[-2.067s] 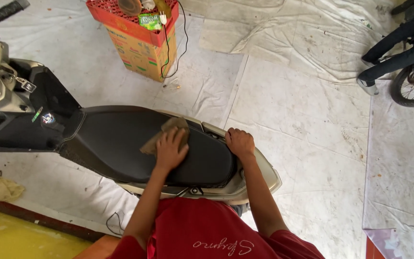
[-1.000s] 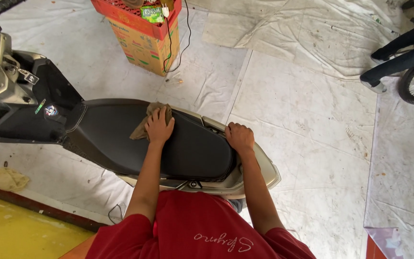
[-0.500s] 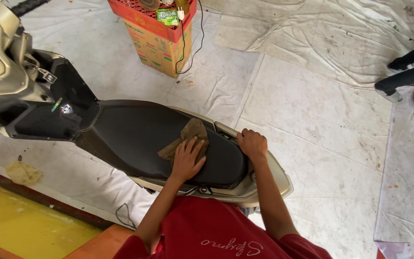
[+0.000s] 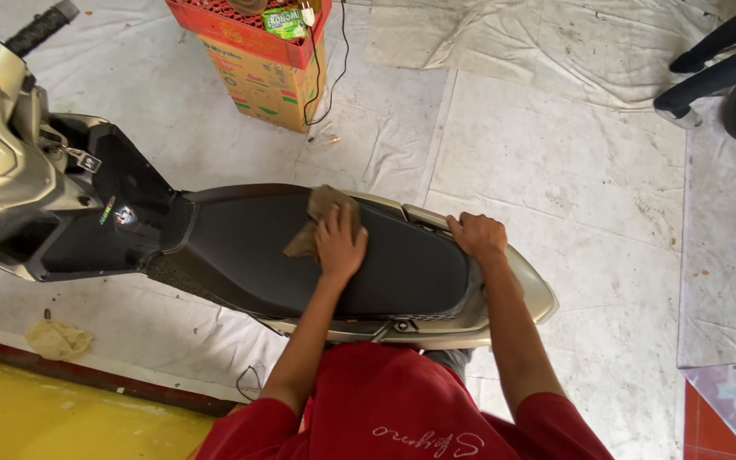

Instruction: The person wipes the black seat of a motorcycle with a brown cloth. The person holds the cloth in their left hand and wipes the seat surface repeatedly while their right hand rests on the motorcycle's body for support.

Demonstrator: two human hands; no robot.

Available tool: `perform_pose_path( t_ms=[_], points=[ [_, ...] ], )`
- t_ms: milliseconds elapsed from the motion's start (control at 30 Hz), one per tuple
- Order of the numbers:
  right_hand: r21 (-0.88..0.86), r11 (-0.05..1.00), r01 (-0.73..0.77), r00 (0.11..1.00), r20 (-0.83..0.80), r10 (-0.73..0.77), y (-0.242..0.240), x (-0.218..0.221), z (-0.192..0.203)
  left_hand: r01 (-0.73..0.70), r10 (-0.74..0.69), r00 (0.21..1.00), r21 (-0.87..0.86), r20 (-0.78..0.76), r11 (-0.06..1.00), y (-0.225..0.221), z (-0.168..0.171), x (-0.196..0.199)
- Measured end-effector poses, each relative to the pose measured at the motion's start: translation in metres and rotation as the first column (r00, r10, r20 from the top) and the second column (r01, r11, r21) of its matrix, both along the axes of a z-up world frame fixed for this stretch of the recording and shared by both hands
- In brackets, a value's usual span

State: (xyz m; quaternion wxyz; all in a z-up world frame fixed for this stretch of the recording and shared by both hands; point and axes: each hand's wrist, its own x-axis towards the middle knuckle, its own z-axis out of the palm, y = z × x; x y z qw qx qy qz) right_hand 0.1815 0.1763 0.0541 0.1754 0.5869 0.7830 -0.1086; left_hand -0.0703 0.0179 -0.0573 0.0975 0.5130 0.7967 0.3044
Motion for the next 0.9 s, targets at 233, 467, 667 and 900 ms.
perform_pose_path(
  t_ms=[233, 467, 667, 900],
  points=[
    [0.015, 0.999, 0.035, 0.999, 0.016, -0.035, -0.001, -0.003, 0.006, 0.392, -0.392, 0.920, 0.139, -0.023, 0.910, -0.086, 0.042, 0.051],
    [0.006, 0.999, -0.035, 0.999, 0.039, 0.035, -0.001, -0.003, 0.004, 0.254, -0.254, 0.967, 0.017, -0.031, 0.967, -0.028, 0.005, 0.015],
    [0.038, 0.993, -0.115, 0.993, 0.004, 0.114, 0.002, 0.008, -0.012, 0.001, -0.001, 1.000, -0.054, 0.009, 0.999, 0.009, -0.006, -0.003],
    [0.041, 0.982, -0.186, 0.979, -0.073, 0.188, 0.011, 0.015, -0.029, -0.166, 0.150, 0.982, -0.138, -0.118, 0.976, -0.016, 0.026, 0.071]
  ],
)
